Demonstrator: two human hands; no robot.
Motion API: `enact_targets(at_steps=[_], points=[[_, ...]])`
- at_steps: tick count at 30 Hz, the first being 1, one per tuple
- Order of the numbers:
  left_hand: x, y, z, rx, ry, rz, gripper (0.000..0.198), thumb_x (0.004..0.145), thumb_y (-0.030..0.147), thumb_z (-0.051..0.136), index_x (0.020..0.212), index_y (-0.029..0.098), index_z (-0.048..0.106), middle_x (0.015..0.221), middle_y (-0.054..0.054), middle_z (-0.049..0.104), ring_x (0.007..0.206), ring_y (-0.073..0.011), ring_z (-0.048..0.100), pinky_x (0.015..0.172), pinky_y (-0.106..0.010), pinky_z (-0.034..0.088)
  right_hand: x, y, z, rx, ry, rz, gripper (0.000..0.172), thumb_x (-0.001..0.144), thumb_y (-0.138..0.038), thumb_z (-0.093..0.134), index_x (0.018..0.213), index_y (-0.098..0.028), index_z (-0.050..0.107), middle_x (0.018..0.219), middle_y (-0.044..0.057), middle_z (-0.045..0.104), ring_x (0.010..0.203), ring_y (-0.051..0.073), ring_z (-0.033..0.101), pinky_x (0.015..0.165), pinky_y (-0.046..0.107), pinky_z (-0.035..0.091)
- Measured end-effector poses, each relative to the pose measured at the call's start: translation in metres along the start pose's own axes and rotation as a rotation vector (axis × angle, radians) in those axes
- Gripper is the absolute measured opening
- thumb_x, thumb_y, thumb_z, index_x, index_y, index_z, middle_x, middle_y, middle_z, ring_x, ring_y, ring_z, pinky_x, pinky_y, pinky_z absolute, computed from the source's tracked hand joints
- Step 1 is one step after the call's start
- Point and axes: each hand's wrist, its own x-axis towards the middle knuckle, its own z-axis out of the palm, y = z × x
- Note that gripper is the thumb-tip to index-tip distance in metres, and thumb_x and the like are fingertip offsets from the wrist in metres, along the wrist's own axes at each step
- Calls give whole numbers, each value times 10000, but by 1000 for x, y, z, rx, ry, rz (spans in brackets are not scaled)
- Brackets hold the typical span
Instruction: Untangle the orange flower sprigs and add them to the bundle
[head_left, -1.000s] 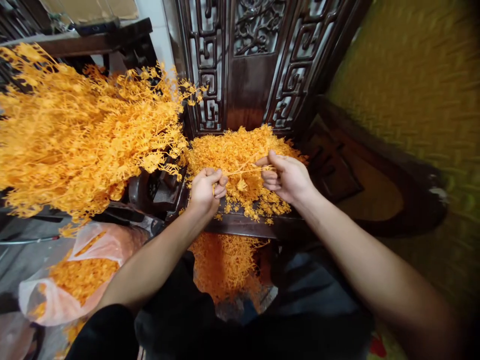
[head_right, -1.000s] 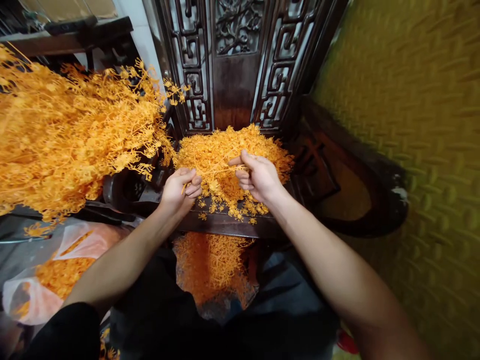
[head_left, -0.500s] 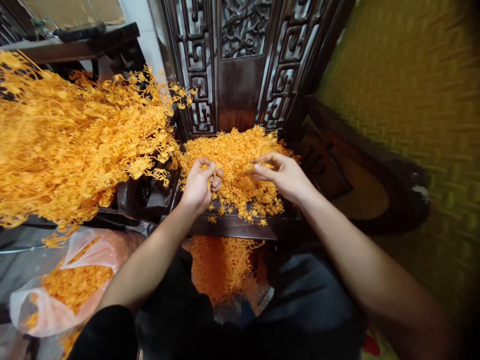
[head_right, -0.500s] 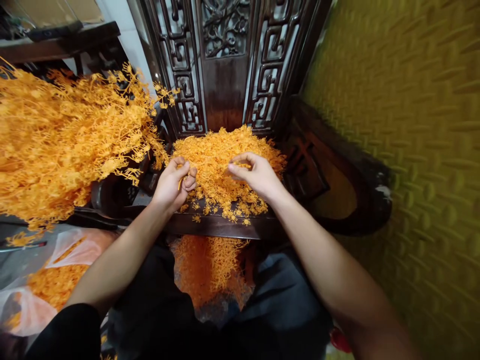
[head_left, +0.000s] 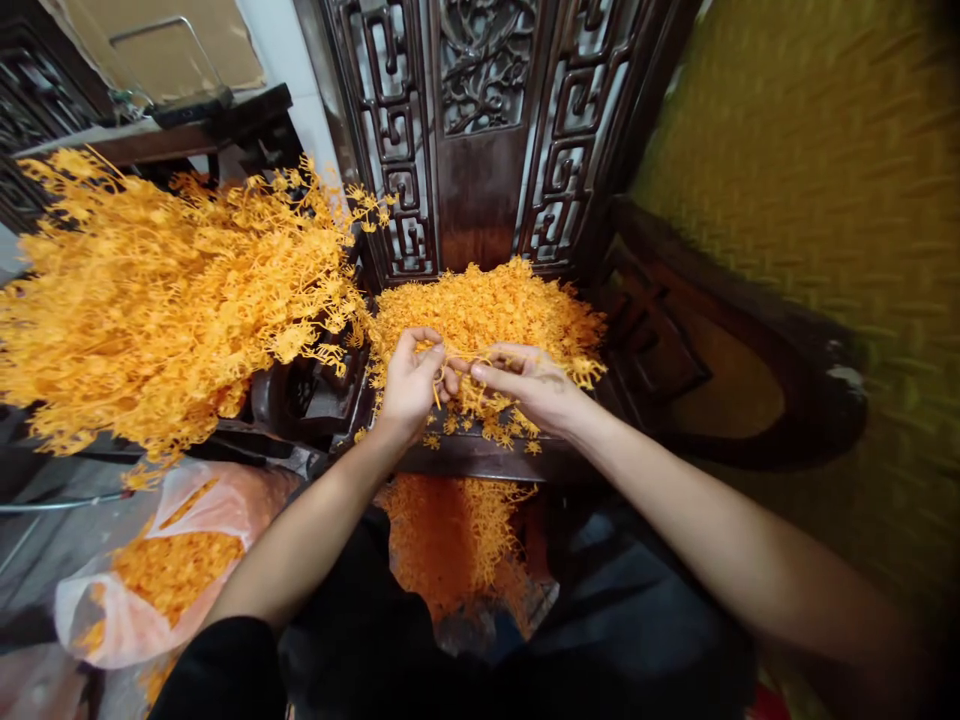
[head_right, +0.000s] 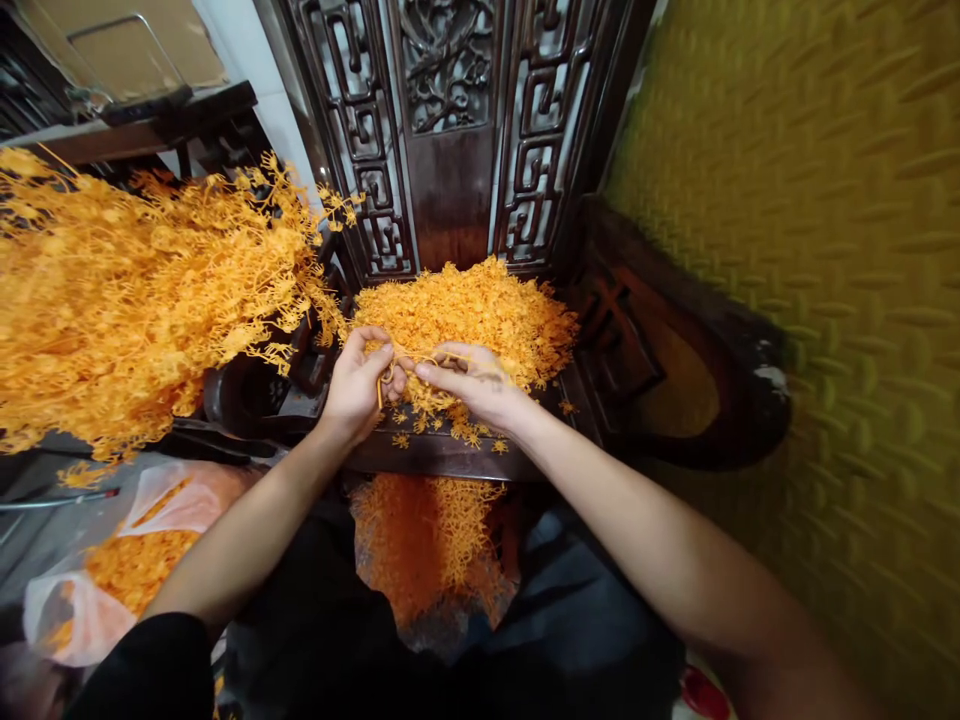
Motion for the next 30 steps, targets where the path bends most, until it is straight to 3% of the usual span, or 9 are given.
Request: enact_targets(at_steps=[3, 6, 8, 11, 14, 17, 20, 24, 30], points=[[-4, 6, -7, 10, -54, -123, 126, 783, 218, 657, 897, 176, 624, 691, -13, 664, 495, -99, 546, 424, -199, 347, -1, -3, -5, -82, -15, 6, 382, 666, -440, 903, 788, -163, 671, 739, -22, 624, 669, 99, 511, 647, 254, 372], [-8, 8, -13, 113, -130, -157, 194, 784, 244, 670, 945, 160, 738, 745, -37, 674, 587, -112, 562, 463, -220, 360, -3, -5, -4, -195, -22, 6, 394, 664, -463, 894, 786, -154, 681, 713, -23, 605, 644, 95, 475, 618, 252, 339], [-9, 7, -17, 338, -189, -38, 222, 805, 298, 724, 987, 184, 777, 799, -48, 703, 687, -136, 599, 549, -248, 424, -5, -4, 0, -247, -54, 21, 412, 651, -485, 894, 783, -153, 690, 693, -22, 592, 631, 96, 461, 599, 251, 330], [-8, 3, -22, 687, -215, 279, 116, 818, 309, 767, 869, 209, 799, 826, -43, 734, 776, -157, 626, 716, -302, 488, -10, -2, 8, -324, -85, 47, 405, 662, -499, 888, 728, -161, 675, 652, -26, 571, 598, 90, 435, 566, 248, 323], [-3, -2, -24, 826, -88, 555, 136, 850, 250, 743, 724, 203, 761, 731, -19, 698, 744, -153, 603, 751, -312, 486, -13, -4, 21, -343, -115, 94, 418, 707, -502, 868, 631, -171, 624, 580, -27, 528, 549, 82, 411, 534, 246, 355], [4, -9, -20, 884, 81, 676, 132, 872, 223, 727, 745, 197, 749, 770, -22, 686, 773, -157, 596, 776, -310, 491, -12, -10, 32, -114, -110, 209, 430, 677, -488, 897, 629, -175, 606, 593, -4, 546, 588, 109, 507, 592, 286, 524], [11, -17, -12, 905, 151, 682, 120, 883, 201, 716, 764, 192, 732, 820, -35, 674, 809, -166, 599, 819, -317, 494, -5, -15, 32, 69, -52, 367, 385, 655, -384, 923, 670, -165, 607, 653, 11, 562, 617, 126, 549, 623, 375, 632], [33, -26, -12, 898, 151, 703, 161, 916, 205, 679, 755, 201, 696, 828, -47, 637, 849, -182, 586, 855, -328, 478, 2, -14, 24, 140, -47, 443, 207, 773, -256, 822, 751, -156, 643, 719, 41, 616, 629, 136, 609, 653, 409, 671], [89, -13, -58, 842, 434, 605, 216, 875, 223, 726, 683, 200, 629, 804, -40, 610, 862, -194, 594, 907, -323, 466, -6, 9, 18, -220, -304, 568, 168, 804, -251, 792, 772, -116, 698, 857, 124, 747, 740, 179, 716, 590, 287, 619]])
